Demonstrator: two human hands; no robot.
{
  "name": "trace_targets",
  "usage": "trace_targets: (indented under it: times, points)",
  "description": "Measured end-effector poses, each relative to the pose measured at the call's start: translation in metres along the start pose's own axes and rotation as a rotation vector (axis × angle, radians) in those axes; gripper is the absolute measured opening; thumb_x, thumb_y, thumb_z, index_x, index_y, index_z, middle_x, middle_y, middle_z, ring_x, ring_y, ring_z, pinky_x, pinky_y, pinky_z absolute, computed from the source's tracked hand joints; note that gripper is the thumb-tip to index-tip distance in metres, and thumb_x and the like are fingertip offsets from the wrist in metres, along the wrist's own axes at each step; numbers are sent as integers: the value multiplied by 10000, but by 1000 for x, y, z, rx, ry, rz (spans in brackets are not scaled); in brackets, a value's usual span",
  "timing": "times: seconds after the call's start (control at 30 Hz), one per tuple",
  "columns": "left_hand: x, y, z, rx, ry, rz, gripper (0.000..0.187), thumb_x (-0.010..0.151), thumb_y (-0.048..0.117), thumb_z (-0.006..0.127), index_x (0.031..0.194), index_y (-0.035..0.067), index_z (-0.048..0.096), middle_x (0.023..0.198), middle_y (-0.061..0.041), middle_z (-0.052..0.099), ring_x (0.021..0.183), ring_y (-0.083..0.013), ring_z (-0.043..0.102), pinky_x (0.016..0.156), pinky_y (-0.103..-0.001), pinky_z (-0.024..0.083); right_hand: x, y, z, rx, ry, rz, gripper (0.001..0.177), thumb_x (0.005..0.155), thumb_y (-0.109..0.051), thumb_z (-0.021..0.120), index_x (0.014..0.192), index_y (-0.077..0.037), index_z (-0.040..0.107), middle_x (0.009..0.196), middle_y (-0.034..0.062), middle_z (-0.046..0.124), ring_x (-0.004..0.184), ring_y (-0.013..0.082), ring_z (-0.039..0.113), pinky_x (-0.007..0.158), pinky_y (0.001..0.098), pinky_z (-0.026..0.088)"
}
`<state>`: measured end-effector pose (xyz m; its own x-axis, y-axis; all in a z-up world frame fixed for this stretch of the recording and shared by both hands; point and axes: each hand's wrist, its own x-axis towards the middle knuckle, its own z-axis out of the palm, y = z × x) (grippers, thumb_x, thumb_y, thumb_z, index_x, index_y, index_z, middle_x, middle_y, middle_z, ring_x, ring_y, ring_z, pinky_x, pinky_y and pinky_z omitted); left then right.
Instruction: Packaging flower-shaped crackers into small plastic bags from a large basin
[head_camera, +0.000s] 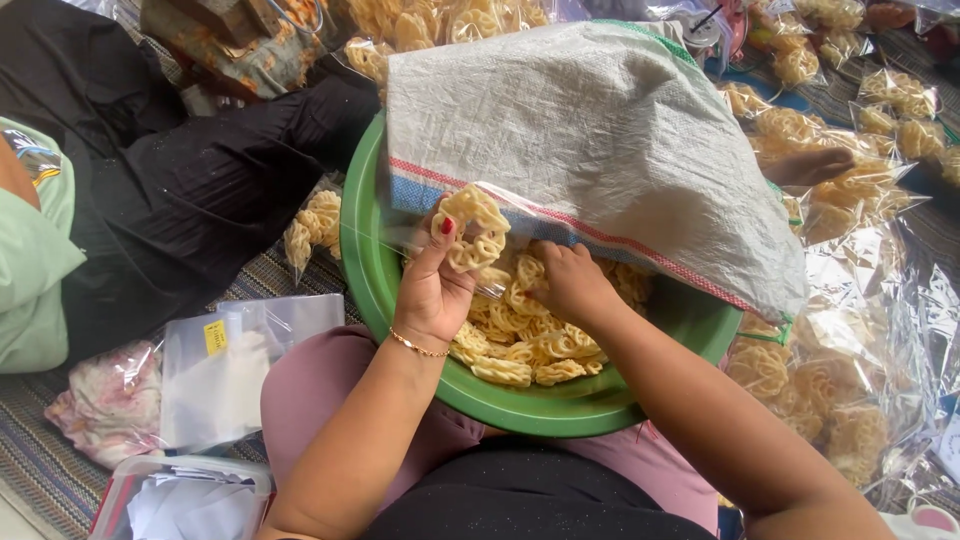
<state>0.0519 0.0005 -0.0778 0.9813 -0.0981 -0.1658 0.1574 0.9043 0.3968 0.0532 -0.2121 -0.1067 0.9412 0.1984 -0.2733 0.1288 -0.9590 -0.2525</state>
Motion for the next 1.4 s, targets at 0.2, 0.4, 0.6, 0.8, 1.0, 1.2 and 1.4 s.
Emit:
trace_targets:
  times: [0.2,0.4,0.6,0.8,1.0,1.2,1.4]
  points:
    - [-1,1,-3,-6,18,23,356,963,130,698,1310,117,619,1298,-189,680,1165,-359,677,938,-504,624,-15,-4,-17,35,-90,-24,537,855,-275,774,1299,-31,598,1258,248,589,1019,428,681,808,514,621]
    - [6,-1,-9,0,6,40,376,957,142,709,1319,107,612,1305,-196,673,1184,-374,664,974,-545,599,-37,-11,-56,188,-73,64,411,945,-338,640,1257,-72,665,1078,230,738,1033,448,716,888,556,579]
    - [-1,2,3,-13,-27,46,361,957,146,718,1304,116,621,1285,-182,683,1166,-361,672,949,-515,614,-90,-2,-76,1138,251,143,322,981,-241,622,1272,-130,706,1120,131,736,1012,215,713,909,389,581]
    - [-16,-3,18,39,-56,-10,386,932,114,730,1301,99,615,1246,-189,700,1144,-360,681,912,-501,622,-87,-15,-30,1696,198,-37,388,994,-96,581,1343,70,548,1197,239,686,999,307,735,837,401,638]
    - [-32,-2,35,216,-142,39,502,894,-37,726,1347,130,591,1263,-151,688,1139,-335,684,948,-515,616,-80,-44,-28,1849,226,18,393,1001,-107,602,1360,40,539,1210,194,700,1091,316,719,949,473,593]
    - [-33,0,42,314,-252,35,487,848,-93,754,1287,87,642,1133,-176,733,1024,-313,730,825,-469,659,-76,-67,-45,2030,180,13,429,950,6,642,1365,63,551,1120,183,725,984,287,751,900,432,634]
    - [-30,1,37,280,-46,74,471,855,-34,759,1288,121,658,1171,-78,732,1049,-231,721,924,-429,636,-75,-49,-73,1490,359,164,283,815,-78,856,1033,47,727,869,162,768,730,200,759,710,336,668]
